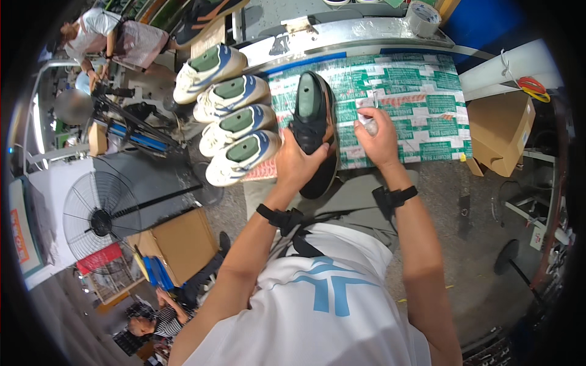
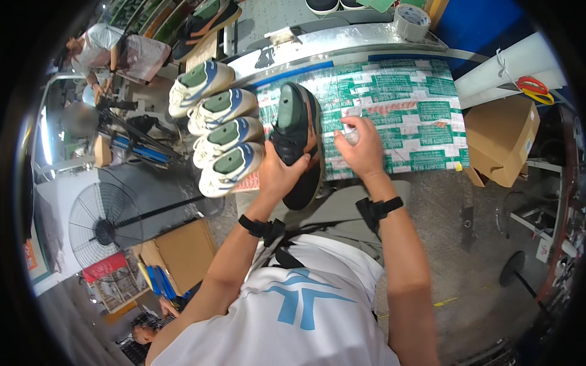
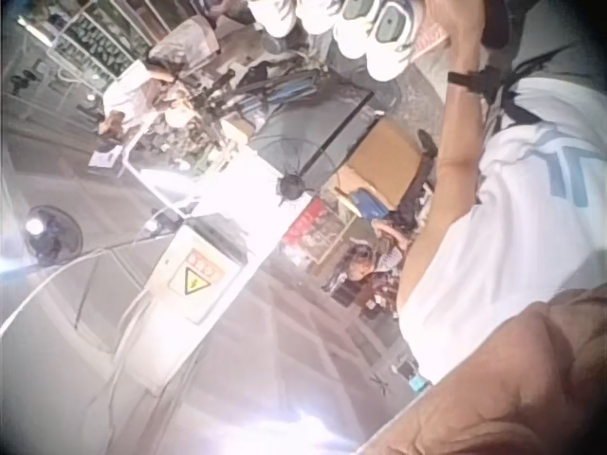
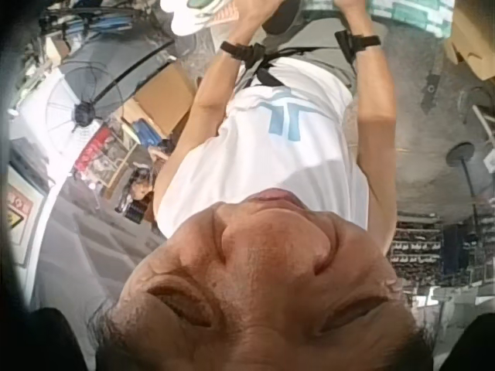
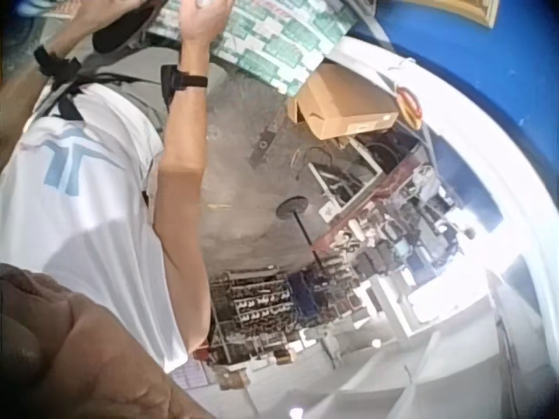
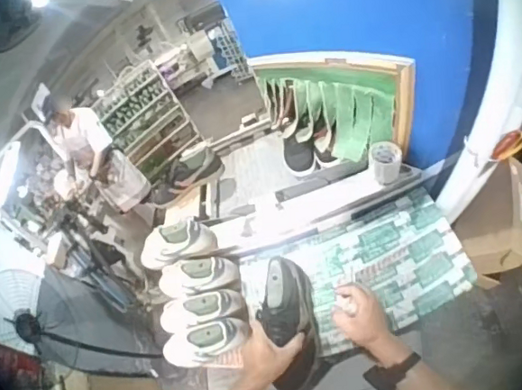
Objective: Inspecting, wiping, and organizing various shoes on an industrial assembly line.
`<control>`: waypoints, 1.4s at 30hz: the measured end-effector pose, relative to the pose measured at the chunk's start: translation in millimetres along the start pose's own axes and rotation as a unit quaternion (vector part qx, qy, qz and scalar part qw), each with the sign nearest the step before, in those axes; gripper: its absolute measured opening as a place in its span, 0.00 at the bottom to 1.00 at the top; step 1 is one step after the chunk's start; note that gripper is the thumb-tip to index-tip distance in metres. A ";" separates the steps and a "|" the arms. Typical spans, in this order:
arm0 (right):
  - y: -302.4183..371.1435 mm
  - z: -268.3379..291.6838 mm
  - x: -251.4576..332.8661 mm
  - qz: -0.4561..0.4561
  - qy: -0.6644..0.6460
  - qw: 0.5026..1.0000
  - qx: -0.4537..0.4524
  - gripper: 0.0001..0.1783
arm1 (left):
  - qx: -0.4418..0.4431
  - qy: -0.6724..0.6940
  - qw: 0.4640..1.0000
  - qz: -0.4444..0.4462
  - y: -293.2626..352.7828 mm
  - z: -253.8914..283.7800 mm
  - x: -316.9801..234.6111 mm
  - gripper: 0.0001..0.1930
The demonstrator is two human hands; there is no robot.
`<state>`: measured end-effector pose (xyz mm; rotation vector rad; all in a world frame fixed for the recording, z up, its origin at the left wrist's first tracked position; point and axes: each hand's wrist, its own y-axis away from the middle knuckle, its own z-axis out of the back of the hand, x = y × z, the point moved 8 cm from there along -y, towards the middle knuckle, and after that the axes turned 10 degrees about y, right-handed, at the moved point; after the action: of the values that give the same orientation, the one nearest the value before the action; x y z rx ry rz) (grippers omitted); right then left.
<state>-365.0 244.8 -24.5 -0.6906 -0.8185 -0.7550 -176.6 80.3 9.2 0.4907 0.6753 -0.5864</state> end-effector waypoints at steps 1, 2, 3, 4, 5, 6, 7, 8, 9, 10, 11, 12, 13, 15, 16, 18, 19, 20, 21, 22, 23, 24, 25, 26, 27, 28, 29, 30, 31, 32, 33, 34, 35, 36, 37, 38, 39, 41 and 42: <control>12.2 -4.4 7.8 -0.010 -0.032 0.999 0.033 0.17 | 0.019 0.029 0.999 -0.007 -0.4 -3.9 7.9 0.47; 24.4 -7.0 18.7 -0.010 -0.063 0.997 0.034 0.16 | 0.032 0.058 0.998 -0.014 -0.2 -4.5 14.0 0.46; 36.4 -9.8 29.6 -0.006 -0.049 0.998 0.045 0.15 | 0.046 0.073 0.995 -0.052 1.4 -1.9 14.5 0.41; 45.4 -13.9 41.0 0.005 -0.037 0.998 0.055 0.14 | 0.051 0.079 0.994 -0.051 1.7 0.9 18.4 0.41; 53.2 -16.6 49.2 -0.004 -0.041 0.998 0.047 0.13 | -0.021 0.116 0.986 -0.122 3.5 19.2 10.4 0.38; 55.3 -22.2 57.4 0.000 -0.040 0.998 0.051 0.13 | -0.088 0.149 0.966 -0.192 7.5 35.9 1.4 0.34; 59.5 -22.6 62.6 -0.013 -0.028 0.999 0.036 0.13 | -0.087 0.182 0.967 -0.156 4.6 40.5 6.3 0.26; 60.8 -23.0 66.5 -0.026 -0.016 0.999 0.018 0.13 | -0.078 0.185 0.968 -0.152 2.9 42.0 4.4 0.26; 58.4 -25.4 71.6 -0.022 0.010 1.000 0.009 0.15 | -0.055 0.197 0.967 -0.153 -2.6 40.9 1.0 0.21; 55.3 -27.7 75.6 -0.020 0.015 1.000 0.004 0.15 | -0.035 0.216 0.960 -0.173 -5.4 40.3 -4.7 0.17; 51.6 -27.2 84.4 0.016 0.067 0.997 -0.018 0.16 | -0.018 0.262 0.956 -0.134 -14.1 38.7 -0.3 0.10; 48.1 -26.8 93.7 0.054 0.118 0.991 -0.040 0.18 | -0.023 0.261 0.956 -0.131 -19.0 40.3 0.3 0.10; 44.3 -30.4 97.9 0.066 0.155 0.985 -0.033 0.20 | 0.020 0.390 0.919 -0.055 -25.6 32.7 11.4 0.09; 37.6 -32.7 106.8 0.099 0.185 0.977 -0.042 0.19 | 0.083 0.489 0.868 -0.011 -28.3 21.6 19.5 0.06; 35.1 -33.2 113.5 0.133 0.207 0.968 -0.053 0.19 | 0.090 0.492 0.866 -0.011 -26.7 19.7 23.5 0.06; 28.8 -34.8 119.8 0.157 0.234 0.958 -0.056 0.19 | 0.131 0.433 0.892 0.007 -17.3 9.5 33.5 0.04; 26.5 -34.7 125.2 0.182 0.258 0.947 -0.066 0.19 | 0.111 0.458 0.882 0.034 -13.9 7.7 41.4 0.01; 24.4 -35.1 131.0 0.206 0.281 0.935 -0.074 0.18 | 0.109 0.458 0.882 0.026 -9.9 6.6 43.4 0.01; 22.0 -35.2 135.1 0.216 0.285 0.931 -0.075 0.17 | 0.069 0.478 0.875 0.026 -7.6 10.3 48.4 0.03; 20.6 -34.2 139.6 0.219 0.284 0.930 -0.076 0.17 | 0.031 0.503 0.864 0.014 -6.1 15.0 51.0 0.05; 20.0 -36.0 142.7 0.214 0.276 0.936 -0.047 0.15 | 0.022 0.509 0.860 -0.006 -4.6 17.7 50.4 0.11; 19.8 -34.7 145.6 0.199 0.265 0.943 -0.024 0.13 | 0.018 0.504 0.863 0.015 -4.6 16.6 54.6 0.11; 24.0 -32.8 154.5 0.209 0.270 0.940 -0.018 0.13 | 0.024 0.502 0.865 -0.018 -4.8 19.2 50.2 0.13; 27.0 -33.0 150.1 0.122 0.117 0.984 0.050 0.11 | 0.025 0.495 0.867 -0.042 -6.0 21.2 46.6 0.14; 33.9 -36.5 143.5 0.012 -0.032 0.992 0.124 0.09 | 0.038 0.485 0.873 -0.021 -6.7 18.8 48.4 0.17; 43.0 -25.3 154.2 0.027 -0.037 0.992 0.116 0.09 | 0.040 0.487 0.872 -0.018 -7.5 18.4 47.7 0.17; 60.2 -29.2 162.9 -0.012 -0.215 0.950 0.226 0.08 | 0.039 0.469 0.882 -0.029 -8.5 19.0 44.8 0.17; 78.0 -32.3 175.3 -0.050 -0.381 0.863 0.329 0.07 | 0.039 0.451 0.891 -0.041 -8.8 18.7 41.1 0.16; 81.1 -23.3 176.1 -0.054 -0.381 0.866 0.320 0.07 | 0.004 0.404 0.909 -0.104 -8.9 26.4 32.0 0.16; 88.0 -18.1 181.8 -0.022 -0.367 0.857 0.361 0.07 | 0.007 0.407 0.907 -0.103 -9.4 24.4 29.0 0.16; 95.0 -15.7 184.4 0.006 -0.345 0.848 0.402 0.08 | -0.028 0.339 0.926 -0.163 -7.0 31.0 19.5 0.17; 94.3 -11.4 180.7 0.007 -0.351 0.847 0.399 0.08 | -0.058 0.261 0.940 -0.212 -4.3 35.0 9.9 0.18; 87.5 -8.0 168.8 0.000 -0.296 0.885 0.360 0.07 | -0.067 0.242 0.940 -0.231 -4.0 37.0 5.0 0.19; 80.9 -5.3 157.1 -0.008 -0.239 0.917 0.321 0.07 | -0.067 0.243 0.940 -0.230 -5.3 37.9 3.1 0.19; 73.3 -4.6 140.0 -0.051 -0.173 0.942 0.282 0.05 | -0.062 0.236 0.940 -0.237 -6.1 39.0 0.3 0.18; 70.6 -9.5 135.1 -0.054 -0.173 0.942 0.284 0.05 | -0.064 0.232 0.936 -0.256 -5.7 41.9 -3.4 0.16; 62.7 -9.6 128.6 -0.066 -0.184 0.948 0.250 0.05 | -0.056 0.189 0.942 -0.273 -6.1 42.2 -7.9 0.14; 54.8 -17.3 116.5 -0.113 -0.142 0.954 0.238 0.08 | -0.021 0.192 0.947 -0.257 -9.3 41.8 -8.3 0.13; 50.2 -19.1 121.1 -0.094 -0.159 0.954 0.236 0.08 | 0.015 0.196 0.952 -0.234 -11.3 38.4 -6.8 0.12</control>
<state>-261.4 219.7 54.1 -0.3060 -1.3224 -0.5895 -171.6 51.6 37.5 0.4815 1.1803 -0.9591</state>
